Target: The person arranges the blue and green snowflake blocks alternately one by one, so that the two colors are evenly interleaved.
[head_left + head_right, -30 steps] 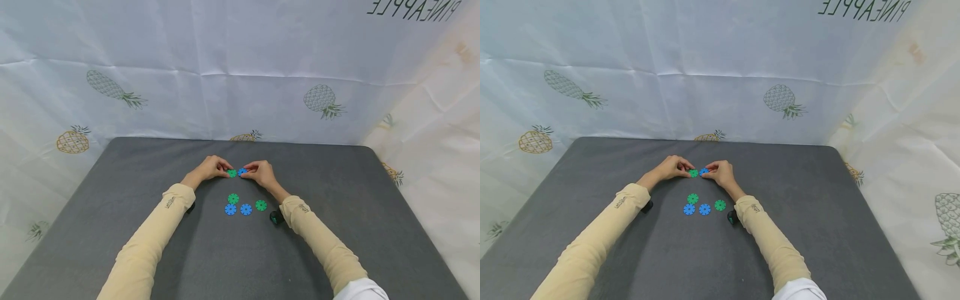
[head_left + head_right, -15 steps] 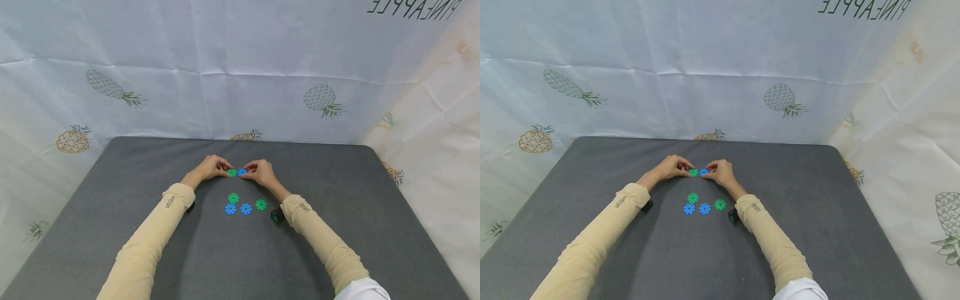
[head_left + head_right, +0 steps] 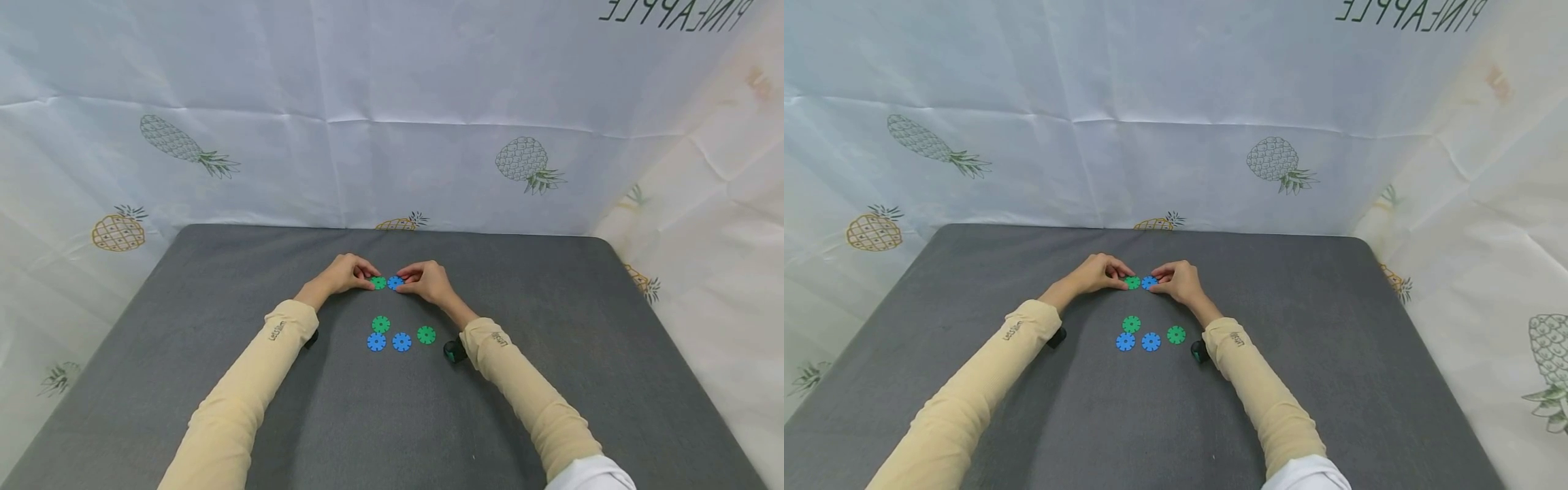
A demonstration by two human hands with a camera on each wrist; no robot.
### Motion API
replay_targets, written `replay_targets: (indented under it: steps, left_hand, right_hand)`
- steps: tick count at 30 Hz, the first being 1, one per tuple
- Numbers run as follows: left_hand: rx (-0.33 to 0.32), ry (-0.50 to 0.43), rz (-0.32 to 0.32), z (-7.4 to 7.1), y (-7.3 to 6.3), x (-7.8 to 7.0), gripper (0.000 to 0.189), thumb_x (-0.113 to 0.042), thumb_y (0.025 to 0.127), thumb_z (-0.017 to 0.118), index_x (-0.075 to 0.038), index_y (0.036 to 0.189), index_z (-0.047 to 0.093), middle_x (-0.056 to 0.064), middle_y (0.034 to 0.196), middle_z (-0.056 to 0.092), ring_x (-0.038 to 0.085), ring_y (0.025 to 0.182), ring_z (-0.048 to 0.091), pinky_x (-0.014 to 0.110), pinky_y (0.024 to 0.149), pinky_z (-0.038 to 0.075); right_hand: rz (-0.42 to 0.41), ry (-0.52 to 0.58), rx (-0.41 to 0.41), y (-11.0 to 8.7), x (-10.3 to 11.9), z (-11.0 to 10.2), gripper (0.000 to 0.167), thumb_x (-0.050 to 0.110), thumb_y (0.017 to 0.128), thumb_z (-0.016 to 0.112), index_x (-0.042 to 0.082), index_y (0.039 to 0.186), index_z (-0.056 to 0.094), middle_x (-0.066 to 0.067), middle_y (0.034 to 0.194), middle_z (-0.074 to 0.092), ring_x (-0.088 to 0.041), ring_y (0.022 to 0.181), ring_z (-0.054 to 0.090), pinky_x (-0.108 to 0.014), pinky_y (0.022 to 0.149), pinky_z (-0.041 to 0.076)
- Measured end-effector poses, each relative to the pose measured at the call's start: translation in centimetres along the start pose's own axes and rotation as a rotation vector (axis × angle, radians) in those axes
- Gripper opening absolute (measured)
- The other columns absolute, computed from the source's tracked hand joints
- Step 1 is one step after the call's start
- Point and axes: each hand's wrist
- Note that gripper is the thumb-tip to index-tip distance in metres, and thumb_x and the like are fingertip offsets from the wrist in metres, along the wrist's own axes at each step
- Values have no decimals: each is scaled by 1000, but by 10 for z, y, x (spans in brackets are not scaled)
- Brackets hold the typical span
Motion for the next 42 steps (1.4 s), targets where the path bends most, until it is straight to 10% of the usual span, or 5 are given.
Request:
replay_targets:
  steps: [21,35,42]
  left_hand:
    - [-1,19,1,-2,-1,0,26,-13,84,75,-5,109,73,3,83,67,11,69,56,24,63,44]
    - [6,16,0,-1,-1,-1,26,-14,84,75,-5,109,73,3,84,67,11,71,56,24,64,45]
    - [1,21,7,-1,-2,-1,26,-12,85,74,-4,110,73,5,86,67,13,72,56,25,65,45]
  right_hand:
    - [1,6,-19,-1,5,1,29,10,75,83,3,103,75,-7,83,72,-12,69,65,-22,61,49]
    - [15,402,64,-13,-2,-14,36,-5,84,70,-11,118,62,-24,115,64,-29,102,65,-31,81,54]
    - [-12,442,91,-26,-8,-20,33,-4,86,68,-11,117,63,-25,115,64,-13,93,67,-30,80,54]
Point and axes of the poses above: each hand's wrist, its own y-axis towards the middle knuckle, its own z-axis out of the palm, x = y × z
